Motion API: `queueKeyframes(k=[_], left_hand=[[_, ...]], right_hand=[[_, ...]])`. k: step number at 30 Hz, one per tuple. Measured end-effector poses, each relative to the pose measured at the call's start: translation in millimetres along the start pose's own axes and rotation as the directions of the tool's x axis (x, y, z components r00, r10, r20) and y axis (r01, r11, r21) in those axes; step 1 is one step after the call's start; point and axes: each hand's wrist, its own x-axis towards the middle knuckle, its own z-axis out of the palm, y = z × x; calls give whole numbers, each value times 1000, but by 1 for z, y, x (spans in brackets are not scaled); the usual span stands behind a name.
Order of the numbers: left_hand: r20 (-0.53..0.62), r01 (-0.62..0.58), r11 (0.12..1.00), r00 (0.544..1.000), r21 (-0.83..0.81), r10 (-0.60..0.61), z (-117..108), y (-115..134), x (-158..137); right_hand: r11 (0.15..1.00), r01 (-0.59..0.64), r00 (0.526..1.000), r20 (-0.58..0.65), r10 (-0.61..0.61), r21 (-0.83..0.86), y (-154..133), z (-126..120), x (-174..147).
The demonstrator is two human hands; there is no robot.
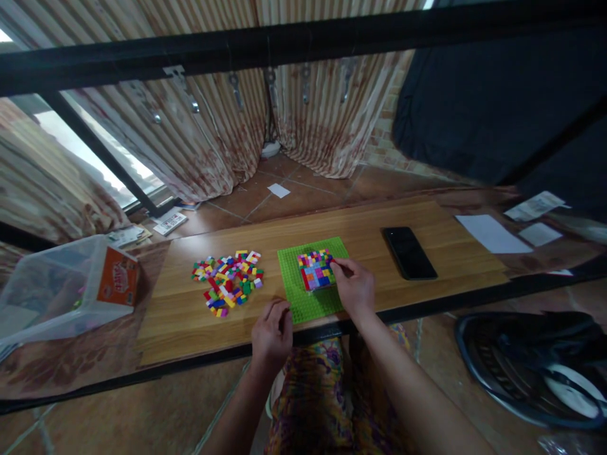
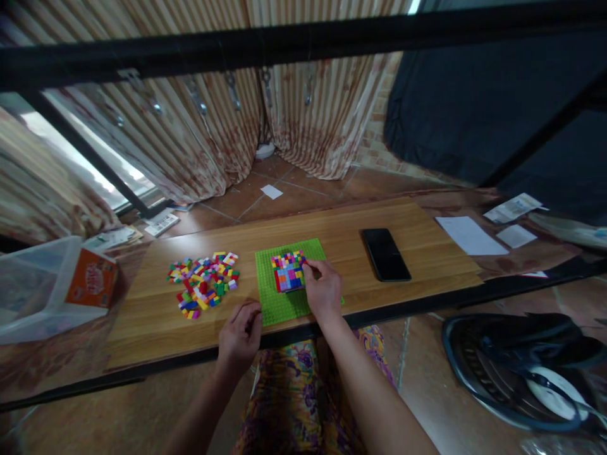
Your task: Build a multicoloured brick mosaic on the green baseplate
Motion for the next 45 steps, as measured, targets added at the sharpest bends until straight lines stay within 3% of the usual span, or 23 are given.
queueKeyframes(k=[13,28,37,45], left_hand=[[-8,-26,1000,1000,-14,26,1,0,-1],[-29,-44,999,999,-24,43,3,0,-1],[-29,-26,999,999,-41,25,4,-1,-4],[-26,-30,999,999,-24,29,4,-1,-4]], right_hand=[[999,41,995,-95,-43,-17,6,10,-3],[967,237,971,-15,-239,-90,5,6,-1],[978,197,980,-28,-199,-74,10,9,-4],[963,242,970,25,-240,-123,8,3,-3]])
